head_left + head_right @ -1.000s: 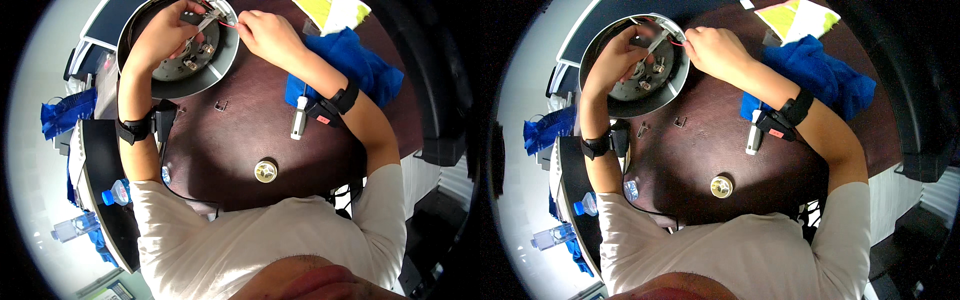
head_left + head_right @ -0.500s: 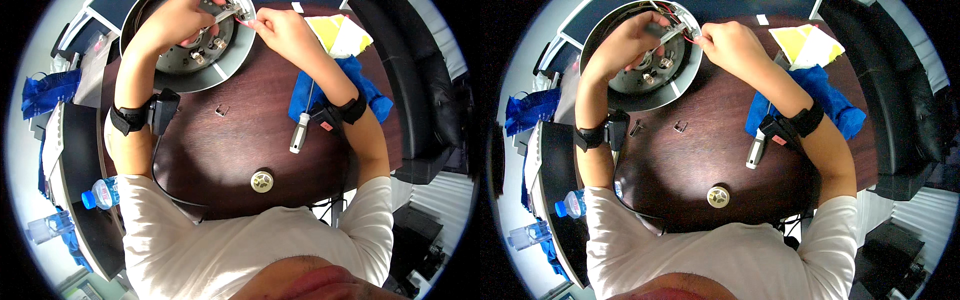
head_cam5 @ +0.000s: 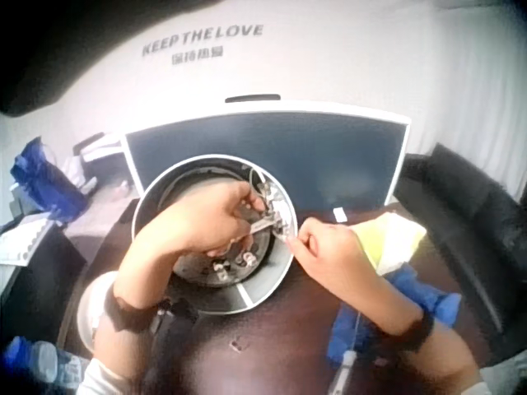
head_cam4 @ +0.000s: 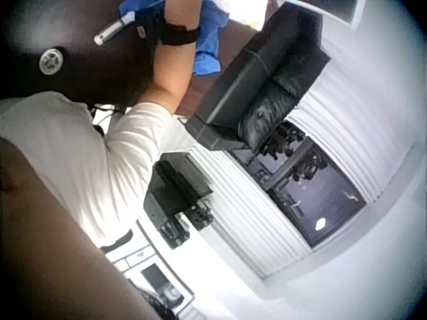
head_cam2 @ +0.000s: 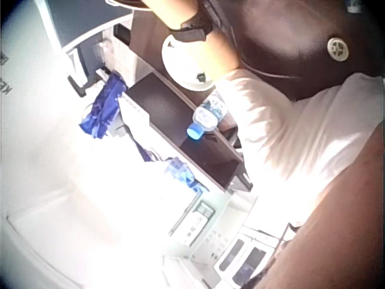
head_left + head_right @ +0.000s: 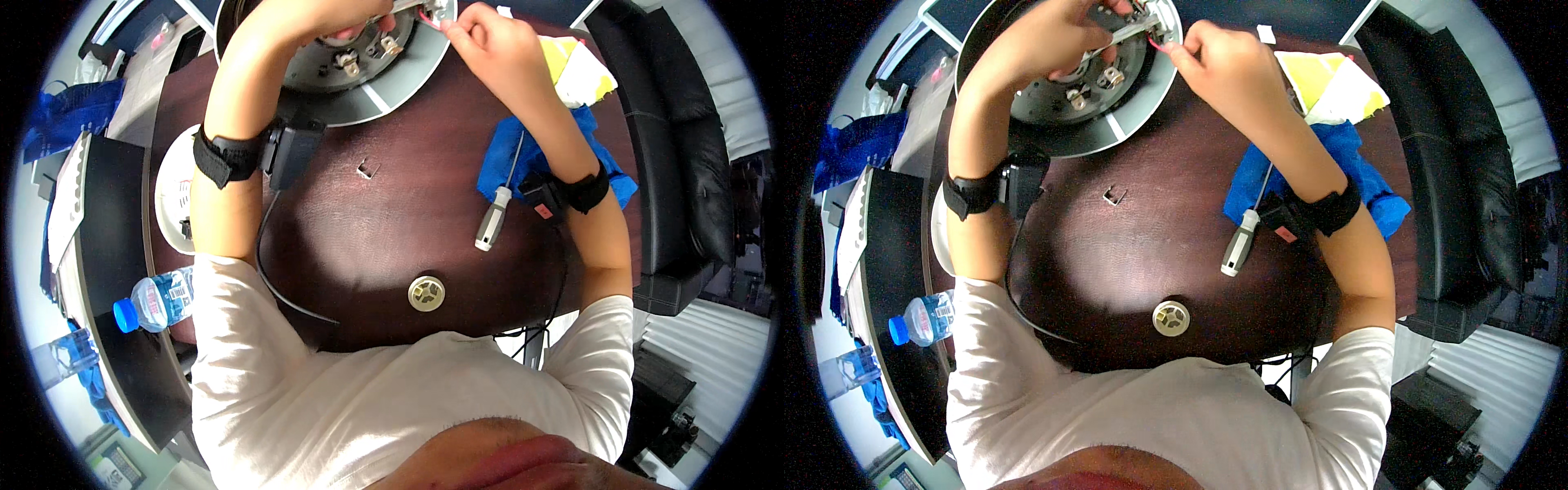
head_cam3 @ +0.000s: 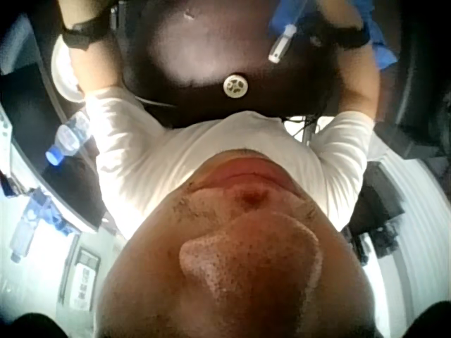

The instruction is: The person is repairing a white lamp by working on its internal wiring. They use a screwdriver to tighten connections and manipulate wires inside the lamp's base. The task involves careful handling of electrical components.

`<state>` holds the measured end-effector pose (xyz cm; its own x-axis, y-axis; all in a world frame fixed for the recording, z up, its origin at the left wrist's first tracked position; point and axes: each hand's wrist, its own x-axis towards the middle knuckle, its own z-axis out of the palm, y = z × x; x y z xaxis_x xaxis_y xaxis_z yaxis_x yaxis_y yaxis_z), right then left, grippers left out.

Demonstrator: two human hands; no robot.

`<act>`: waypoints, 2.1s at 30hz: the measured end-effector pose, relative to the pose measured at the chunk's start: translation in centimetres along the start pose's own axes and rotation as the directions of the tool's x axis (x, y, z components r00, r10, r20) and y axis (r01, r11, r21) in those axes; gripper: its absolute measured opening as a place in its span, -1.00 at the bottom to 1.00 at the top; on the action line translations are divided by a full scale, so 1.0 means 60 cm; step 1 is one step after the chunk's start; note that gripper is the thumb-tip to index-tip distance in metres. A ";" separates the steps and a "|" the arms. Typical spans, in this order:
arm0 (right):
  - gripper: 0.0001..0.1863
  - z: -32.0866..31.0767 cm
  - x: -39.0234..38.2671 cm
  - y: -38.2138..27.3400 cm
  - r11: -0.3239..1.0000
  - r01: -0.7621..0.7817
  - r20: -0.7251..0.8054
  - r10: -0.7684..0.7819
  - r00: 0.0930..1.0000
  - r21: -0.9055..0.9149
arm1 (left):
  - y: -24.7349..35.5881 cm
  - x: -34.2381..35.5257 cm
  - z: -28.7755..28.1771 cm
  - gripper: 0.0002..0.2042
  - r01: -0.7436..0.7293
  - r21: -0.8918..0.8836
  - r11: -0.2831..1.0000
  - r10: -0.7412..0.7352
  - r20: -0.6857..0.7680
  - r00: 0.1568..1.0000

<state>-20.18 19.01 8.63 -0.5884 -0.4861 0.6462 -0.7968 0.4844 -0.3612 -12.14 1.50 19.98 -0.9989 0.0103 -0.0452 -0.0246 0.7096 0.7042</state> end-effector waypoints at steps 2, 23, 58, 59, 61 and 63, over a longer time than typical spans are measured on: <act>-0.65 0.007 -0.012 0.003 0.991 0.131 -0.192 -0.135 0.972 -0.037 | 0.000 0.002 -0.001 -0.68 -0.003 0.010 1.000 0.003 0.011 1.000; -0.75 0.099 -0.132 -0.029 0.234 -0.738 0.737 0.112 0.667 0.632 | -0.036 -0.078 0.127 -0.69 -0.390 0.470 0.792 0.511 -0.160 0.845; -0.67 -0.066 -0.188 0.065 0.414 -0.557 0.438 0.353 0.827 0.720 | 0.090 -0.118 0.256 -0.72 -0.560 0.448 0.697 0.662 -0.099 0.743; -0.68 -0.060 -0.177 0.069 0.425 -0.543 0.428 0.341 0.837 0.724 | 0.092 -0.115 0.255 -0.73 -0.563 0.447 0.695 0.662 -0.095 0.743; -0.68 -0.048 -0.161 0.072 0.440 -0.516 0.412 0.314 0.855 0.735 | 0.097 -0.108 0.256 -0.73 -0.568 0.443 0.694 0.663 -0.087 0.743; -0.69 -0.034 -0.152 0.074 0.443 -0.499 0.406 0.293 0.866 0.745 | 0.101 -0.102 0.253 -0.74 -0.567 0.438 0.698 0.658 -0.079 0.749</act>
<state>-18.08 27.07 2.53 -0.7983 -0.5745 0.1807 -0.1619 -0.0844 -0.9832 -5.56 16.44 13.74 -0.7671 0.4189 0.4858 0.5663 0.7979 0.2063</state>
